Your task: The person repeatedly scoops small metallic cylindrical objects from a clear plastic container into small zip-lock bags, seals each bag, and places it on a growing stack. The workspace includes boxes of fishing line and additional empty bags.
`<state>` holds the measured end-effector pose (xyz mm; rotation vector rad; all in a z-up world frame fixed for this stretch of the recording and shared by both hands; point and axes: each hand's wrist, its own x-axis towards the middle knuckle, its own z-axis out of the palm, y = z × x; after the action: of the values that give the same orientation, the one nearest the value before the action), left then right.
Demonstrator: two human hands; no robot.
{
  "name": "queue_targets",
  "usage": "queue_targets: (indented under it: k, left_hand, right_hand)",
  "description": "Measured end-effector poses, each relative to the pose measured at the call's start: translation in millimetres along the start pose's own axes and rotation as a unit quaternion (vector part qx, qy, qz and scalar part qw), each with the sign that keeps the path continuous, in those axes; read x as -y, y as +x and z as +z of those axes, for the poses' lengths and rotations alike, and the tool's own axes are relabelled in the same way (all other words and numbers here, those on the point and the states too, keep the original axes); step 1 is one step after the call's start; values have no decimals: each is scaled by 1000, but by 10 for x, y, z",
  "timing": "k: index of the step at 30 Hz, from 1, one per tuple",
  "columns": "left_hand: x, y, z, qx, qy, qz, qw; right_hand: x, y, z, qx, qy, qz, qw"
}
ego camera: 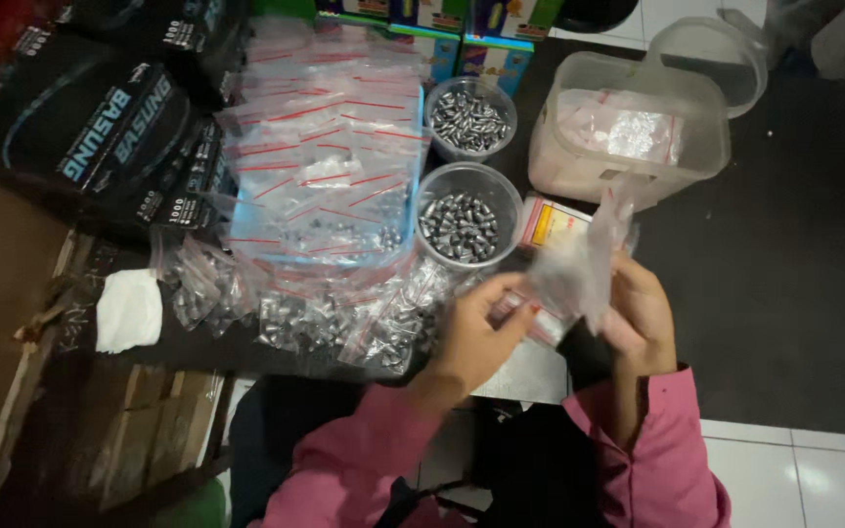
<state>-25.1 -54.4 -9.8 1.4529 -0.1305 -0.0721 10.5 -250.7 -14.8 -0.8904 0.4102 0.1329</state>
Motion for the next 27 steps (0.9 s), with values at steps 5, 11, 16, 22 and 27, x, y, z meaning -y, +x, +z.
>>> queue_targets:
  k: [5, 11, 16, 22, 27]
  left_hand:
    - [90, 126, -66, -31, 20, 29, 999]
    - [-234, 135, -248, -60, 13, 47, 997]
    - [-324, 212, -438, -103, -12, 80, 991]
    - [-347, 234, -496, -88, -56, 82, 991]
    - [-312, 240, -453, -32, -122, 63, 990]
  right_hand:
    - [90, 54, -119, -11, -23, -73, 997]
    - [50, 14, -250, -52, -191, -142, 970]
    - [-116, -116, 199, -79, -471, -182, 860]
    - [-47, -303, 485, -95, -706, -135, 688]
    - [-4, -393, 427, -139, -761, -238, 588]
